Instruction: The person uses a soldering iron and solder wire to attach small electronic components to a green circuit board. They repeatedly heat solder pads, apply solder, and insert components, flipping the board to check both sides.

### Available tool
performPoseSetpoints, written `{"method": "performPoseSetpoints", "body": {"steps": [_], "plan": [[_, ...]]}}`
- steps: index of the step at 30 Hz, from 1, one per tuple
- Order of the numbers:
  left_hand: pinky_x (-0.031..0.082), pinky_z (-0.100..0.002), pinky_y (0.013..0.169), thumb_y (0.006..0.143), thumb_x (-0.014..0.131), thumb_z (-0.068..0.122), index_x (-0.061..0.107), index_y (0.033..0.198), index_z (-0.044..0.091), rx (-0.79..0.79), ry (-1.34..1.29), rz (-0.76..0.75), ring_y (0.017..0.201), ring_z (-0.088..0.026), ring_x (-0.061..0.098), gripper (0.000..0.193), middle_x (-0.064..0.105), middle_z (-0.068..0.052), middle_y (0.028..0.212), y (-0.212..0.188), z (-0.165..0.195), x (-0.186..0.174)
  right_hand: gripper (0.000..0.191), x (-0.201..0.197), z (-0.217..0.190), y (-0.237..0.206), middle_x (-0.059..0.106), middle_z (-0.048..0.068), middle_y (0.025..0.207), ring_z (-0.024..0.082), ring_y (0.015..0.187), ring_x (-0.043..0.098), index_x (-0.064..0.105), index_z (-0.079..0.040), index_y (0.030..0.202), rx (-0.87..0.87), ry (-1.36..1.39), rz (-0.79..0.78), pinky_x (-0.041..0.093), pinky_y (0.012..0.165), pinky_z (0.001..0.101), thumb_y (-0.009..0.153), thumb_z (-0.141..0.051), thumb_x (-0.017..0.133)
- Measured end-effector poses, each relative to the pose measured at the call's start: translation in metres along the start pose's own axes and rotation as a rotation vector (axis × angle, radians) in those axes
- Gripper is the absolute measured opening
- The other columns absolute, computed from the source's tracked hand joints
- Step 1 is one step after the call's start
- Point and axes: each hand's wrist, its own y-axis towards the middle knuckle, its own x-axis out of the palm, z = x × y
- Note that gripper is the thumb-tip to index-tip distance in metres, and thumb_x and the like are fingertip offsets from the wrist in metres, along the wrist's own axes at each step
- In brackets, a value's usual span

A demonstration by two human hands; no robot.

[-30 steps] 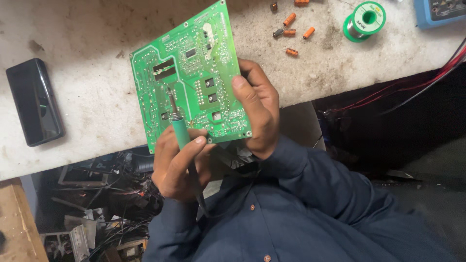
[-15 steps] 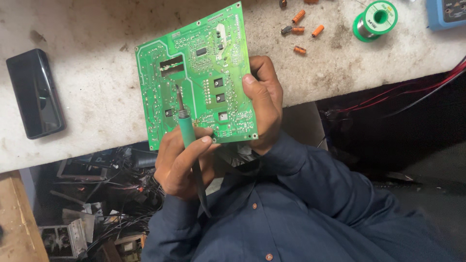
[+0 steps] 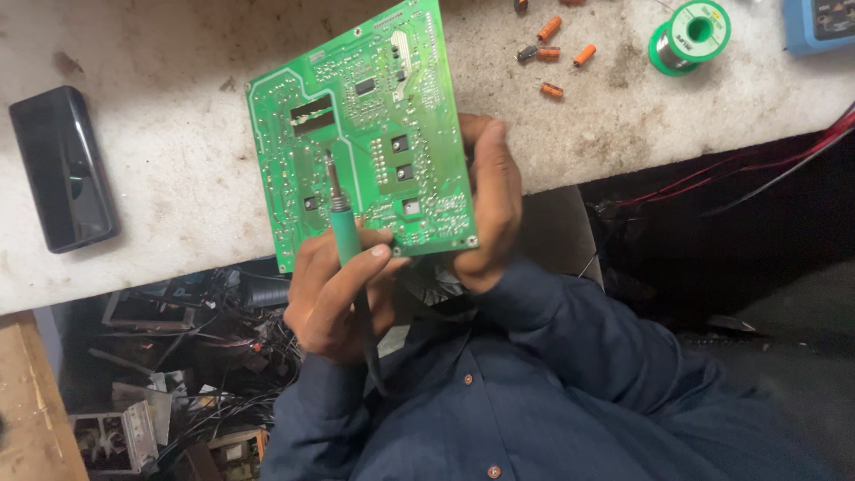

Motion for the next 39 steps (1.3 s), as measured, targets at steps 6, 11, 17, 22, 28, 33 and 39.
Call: {"method": "performPoseSetpoints", "body": {"steps": [6,11,17,22,28,33,39], "plan": [[0.06,-0.041,0.092,0.086,0.085,-0.006,0.059,0.122,0.011,0.006,0.034,-0.001,0.104,-0.032,0.071,0.048,0.073,-0.015,0.109,-0.001,0.005,0.001,0.022,0.001,0.011,0.011,0.067,0.012,0.112,0.014,0.097,0.065,0.056,0.001,0.125,0.551,1.035,-0.01,0.054,0.087,0.0279,0.113,-0.013,0.045],[0.059,-0.04,0.09,0.091,0.082,-0.003,0.055,0.123,0.011,-0.016,0.034,0.066,0.104,-0.031,0.071,0.044,0.073,-0.016,0.109,0.001,0.008,-0.002,0.022,-0.025,0.019,0.025,0.068,0.012,0.116,0.016,0.105,0.068,0.055,0.004,0.12,0.522,0.944,-0.042,0.056,0.096,0.0264,0.099,0.006,0.048],[0.059,-0.041,0.091,0.093,0.08,-0.001,0.055,0.124,0.008,-0.004,0.007,0.058,0.103,-0.033,0.071,0.041,0.072,-0.017,0.107,-0.004,0.005,0.005,0.033,-0.079,0.051,0.072,0.064,0.014,0.115,0.025,0.106,0.068,0.06,-0.002,0.12,-0.266,-0.25,-0.202,0.056,0.094,0.0354,0.098,0.02,0.048],[0.059,-0.039,0.088,0.092,0.083,0.0,0.056,0.123,0.008,-0.014,0.001,0.023,0.102,-0.031,0.072,0.042,0.073,-0.017,0.107,-0.014,0.008,0.019,0.039,-0.098,0.065,0.097,0.065,0.017,0.111,0.038,0.1,0.064,0.064,-0.004,0.117,-0.58,-0.66,-0.306,0.051,0.086,0.0494,0.086,0.017,0.056],[0.058,-0.039,0.089,0.086,0.086,-0.002,0.06,0.121,0.009,-0.021,0.009,-0.011,0.1,-0.03,0.071,0.044,0.072,-0.014,0.107,-0.022,0.018,0.043,0.027,-0.126,0.055,0.071,0.065,0.017,0.115,0.034,0.103,0.069,0.062,-0.003,0.125,-0.404,-0.452,-0.111,0.056,0.089,0.0451,0.101,0.011,0.059],[0.059,-0.04,0.085,0.084,0.081,-0.003,0.065,0.118,0.007,0.049,0.041,-0.065,0.096,-0.03,0.071,0.039,0.072,-0.012,0.105,-0.03,0.026,0.069,0.014,-0.142,0.043,0.009,0.07,0.018,0.117,0.033,0.113,0.071,0.066,0.003,0.112,-0.33,-0.526,-0.049,0.057,0.099,0.039,0.099,0.007,0.071],[0.061,-0.044,0.087,0.083,0.077,-0.002,0.072,0.114,0.006,0.108,0.086,-0.197,0.096,-0.032,0.071,0.032,0.073,-0.013,0.104,-0.004,0.038,0.098,0.016,-0.185,0.036,0.017,0.071,0.016,0.124,0.026,0.112,0.073,0.07,0.001,0.11,-0.174,-0.425,-0.149,0.057,0.097,0.0319,0.097,0.0,0.078]]}}
